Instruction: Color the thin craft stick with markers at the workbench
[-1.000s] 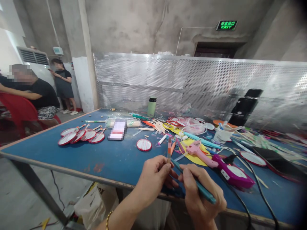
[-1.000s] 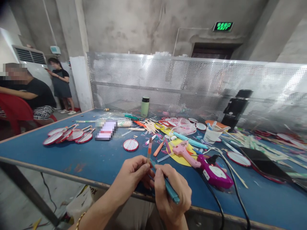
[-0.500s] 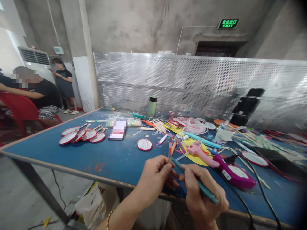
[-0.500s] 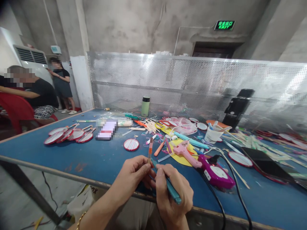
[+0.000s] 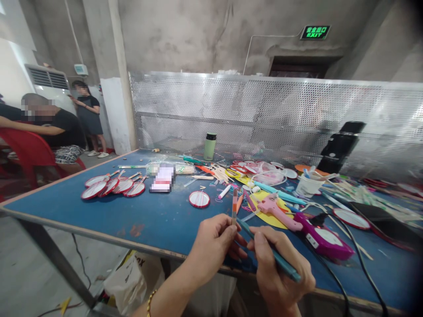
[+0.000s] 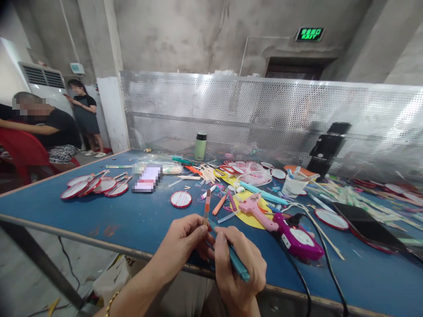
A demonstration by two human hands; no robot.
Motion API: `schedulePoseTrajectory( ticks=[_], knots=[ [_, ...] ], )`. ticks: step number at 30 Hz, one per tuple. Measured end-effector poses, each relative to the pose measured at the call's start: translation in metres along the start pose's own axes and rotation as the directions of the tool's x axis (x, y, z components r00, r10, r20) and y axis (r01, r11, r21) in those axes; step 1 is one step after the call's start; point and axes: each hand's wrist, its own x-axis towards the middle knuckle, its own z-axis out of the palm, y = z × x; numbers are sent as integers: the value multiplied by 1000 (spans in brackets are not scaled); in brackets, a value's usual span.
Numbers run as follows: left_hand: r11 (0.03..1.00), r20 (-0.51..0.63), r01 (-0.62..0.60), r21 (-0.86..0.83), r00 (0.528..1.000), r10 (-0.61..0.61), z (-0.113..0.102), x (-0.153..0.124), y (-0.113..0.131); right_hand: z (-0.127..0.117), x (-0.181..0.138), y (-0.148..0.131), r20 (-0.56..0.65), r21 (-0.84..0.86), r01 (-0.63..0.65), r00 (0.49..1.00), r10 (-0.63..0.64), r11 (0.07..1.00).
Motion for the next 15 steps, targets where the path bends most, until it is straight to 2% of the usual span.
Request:
schedulePoseTrajectory(
  ticks=[4, 15],
  knots=[
    [1000, -3, -9, 1, 1000, 9, 1, 0, 1, 0, 2, 0, 42, 5, 73, 996, -73, 997],
    [1000, -1, -10, -3, 1000, 10, 0, 0, 0, -2, 2, 6, 35, -19, 113, 993, -112, 993]
  ],
)
